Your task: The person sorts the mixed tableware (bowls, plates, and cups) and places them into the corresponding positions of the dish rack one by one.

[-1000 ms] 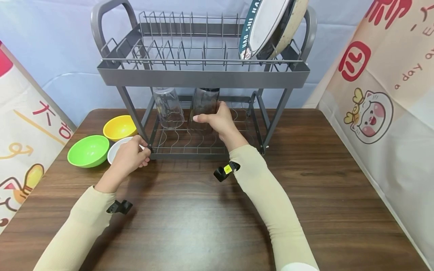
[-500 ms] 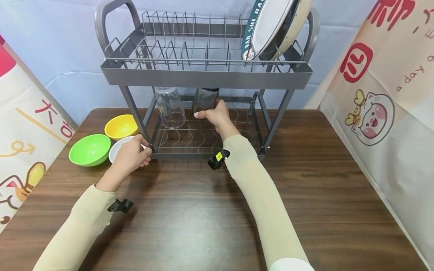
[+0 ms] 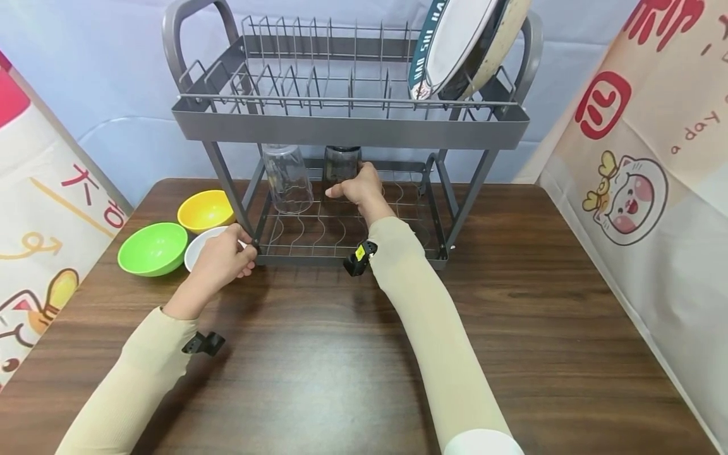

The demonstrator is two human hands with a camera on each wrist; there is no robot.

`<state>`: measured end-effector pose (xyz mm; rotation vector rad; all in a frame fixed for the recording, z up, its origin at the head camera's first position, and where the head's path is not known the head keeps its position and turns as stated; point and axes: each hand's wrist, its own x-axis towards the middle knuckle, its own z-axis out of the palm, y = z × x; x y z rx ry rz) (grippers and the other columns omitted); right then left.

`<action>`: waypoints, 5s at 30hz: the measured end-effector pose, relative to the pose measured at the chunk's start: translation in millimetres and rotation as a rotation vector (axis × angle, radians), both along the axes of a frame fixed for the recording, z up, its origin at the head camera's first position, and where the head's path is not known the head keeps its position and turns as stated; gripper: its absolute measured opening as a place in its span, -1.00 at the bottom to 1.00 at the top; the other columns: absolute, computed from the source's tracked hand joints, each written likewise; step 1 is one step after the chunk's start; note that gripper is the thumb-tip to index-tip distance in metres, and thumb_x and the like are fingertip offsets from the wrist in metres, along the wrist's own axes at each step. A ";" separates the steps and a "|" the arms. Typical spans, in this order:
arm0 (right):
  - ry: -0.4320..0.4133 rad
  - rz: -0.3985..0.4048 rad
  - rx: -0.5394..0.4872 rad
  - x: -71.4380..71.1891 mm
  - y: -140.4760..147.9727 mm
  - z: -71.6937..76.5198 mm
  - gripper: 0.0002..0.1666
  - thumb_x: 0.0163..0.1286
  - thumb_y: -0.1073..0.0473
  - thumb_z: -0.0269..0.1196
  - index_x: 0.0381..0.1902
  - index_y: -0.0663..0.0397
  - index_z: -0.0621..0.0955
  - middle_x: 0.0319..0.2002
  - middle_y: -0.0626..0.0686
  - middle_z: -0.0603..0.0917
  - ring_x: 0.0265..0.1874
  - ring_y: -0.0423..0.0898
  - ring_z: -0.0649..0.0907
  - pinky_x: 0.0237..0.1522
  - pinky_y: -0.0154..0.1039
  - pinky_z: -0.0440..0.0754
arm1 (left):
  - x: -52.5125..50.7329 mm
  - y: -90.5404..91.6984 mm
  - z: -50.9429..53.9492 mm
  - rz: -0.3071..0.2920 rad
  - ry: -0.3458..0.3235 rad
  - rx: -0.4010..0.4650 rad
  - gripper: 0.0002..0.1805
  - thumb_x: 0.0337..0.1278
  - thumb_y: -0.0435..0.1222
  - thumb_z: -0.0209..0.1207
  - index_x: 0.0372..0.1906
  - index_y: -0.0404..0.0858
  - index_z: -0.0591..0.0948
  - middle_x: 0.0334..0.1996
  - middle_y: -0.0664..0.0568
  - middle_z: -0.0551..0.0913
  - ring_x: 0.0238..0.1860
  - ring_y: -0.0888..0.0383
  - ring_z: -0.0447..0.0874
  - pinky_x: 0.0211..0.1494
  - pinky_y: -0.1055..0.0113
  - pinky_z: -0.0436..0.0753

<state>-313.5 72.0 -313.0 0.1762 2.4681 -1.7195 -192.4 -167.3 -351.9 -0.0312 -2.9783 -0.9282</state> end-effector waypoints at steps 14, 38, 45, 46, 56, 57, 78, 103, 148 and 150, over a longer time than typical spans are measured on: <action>0.071 0.012 0.065 -5.6 -2.9 -7.8 0.00 -0.12 0.29 0.49 0.27 0.21 0.23 0.13 0.16 0.37 0.08 0.04 0.39 0.09 -0.12 0.36 | -0.6 0.1 -1.5 -0.007 -0.012 0.007 -0.80 0.08 -0.38 0.01 -0.19 -0.40 0.43 -0.65 -0.02 0.61 -0.67 0.18 0.58 -0.52 0.25 0.45; 0.063 0.006 0.138 -7.5 -5.4 -7.9 0.03 -0.12 0.22 0.51 0.27 0.18 0.21 0.07 0.14 0.40 0.04 0.03 0.40 0.06 -0.13 0.37 | 0.0 0.4 -1.9 0.001 -0.016 0.017 -0.80 0.08 -0.39 0.00 -0.18 -0.39 0.42 -0.64 -0.02 0.62 -0.67 0.19 0.58 -0.51 0.26 0.47; 0.062 0.024 0.168 -8.2 -5.4 -7.1 0.06 -0.13 0.17 0.52 0.28 0.18 0.20 0.06 0.15 0.40 0.05 0.03 0.40 0.09 -0.14 0.35 | 0.9 0.2 -0.5 0.001 -0.010 0.006 -0.81 0.08 -0.40 0.01 -0.19 -0.39 0.42 -0.65 -0.01 0.61 -0.67 0.19 0.58 -0.50 0.24 0.46; 0.060 0.027 0.168 -8.1 -5.1 -7.1 0.05 -0.12 0.16 0.51 0.27 0.18 0.20 0.06 0.15 0.40 0.04 0.03 0.40 0.08 -0.13 0.35 | 1.0 0.1 -0.5 0.001 -0.010 0.006 -0.81 0.08 -0.40 0.01 -0.19 -0.39 0.42 -0.65 -0.01 0.61 -0.67 0.19 0.58 -0.50 0.24 0.46; 0.038 0.075 0.127 -5.7 -0.5 -6.7 -0.14 -0.02 0.11 0.46 0.17 0.25 0.29 0.02 0.17 0.41 -0.04 0.05 0.42 0.03 -0.09 0.39 | 1.1 -0.6 -0.2 0.001 -0.003 0.002 -0.81 0.06 -0.40 0.00 -0.20 -0.40 0.42 -0.68 0.00 0.61 -0.67 0.18 0.58 -0.50 0.24 0.44; 0.038 0.078 0.129 -5.8 -0.4 -6.8 -0.14 -0.01 0.11 0.45 0.17 0.25 0.29 0.02 0.18 0.41 -0.04 0.05 0.42 0.03 -0.09 0.39 | 1.1 -0.7 -0.1 0.001 -0.005 0.003 -0.81 0.06 -0.40 0.00 -0.20 -0.40 0.42 -0.67 0.00 0.61 -0.67 0.18 0.58 -0.51 0.24 0.44; 0.067 0.152 0.365 0.9 12.5 1.3 0.07 0.07 -0.04 0.38 0.35 0.23 0.06 0.20 0.25 0.34 0.14 0.14 0.39 0.10 -0.02 0.35 | 1.2 0.5 -1.0 -0.001 -0.016 0.011 -0.80 0.09 -0.40 0.01 -0.17 -0.40 0.42 -0.61 -0.04 0.63 -0.66 0.18 0.59 -0.49 0.24 0.47; 0.101 0.394 0.759 39.1 42.0 13.2 -0.19 0.19 -0.08 0.28 0.26 0.25 0.30 0.18 0.25 0.38 0.16 0.17 0.36 0.08 0.08 0.34 | -0.5 0.0 -0.7 -0.003 -0.022 0.001 -0.80 0.08 -0.39 0.01 -0.17 -0.39 0.42 -0.64 -0.02 0.62 -0.65 0.17 0.59 -0.50 0.24 0.44; 0.149 0.435 0.907 108.8 95.0 19.9 -0.15 0.19 -0.13 0.27 0.26 0.27 0.30 0.07 0.33 0.47 0.00 0.26 0.48 -0.12 0.17 0.43 | 1.5 -0.1 -0.5 0.004 -0.004 -0.007 -0.78 0.08 -0.37 -0.01 -0.16 -0.39 0.42 -0.65 0.00 0.62 -0.63 0.16 0.61 -0.45 0.17 0.46; 0.146 0.439 0.918 110.7 98.3 19.8 -0.16 0.19 -0.13 0.27 0.26 0.27 0.30 0.08 0.34 0.47 -0.01 0.27 0.49 -0.13 0.18 0.43 | 1.6 -0.1 -0.5 0.005 -0.006 -0.006 -0.78 0.08 -0.37 -0.01 -0.16 -0.38 0.42 -0.65 0.00 0.62 -0.64 0.17 0.60 -0.45 0.18 0.46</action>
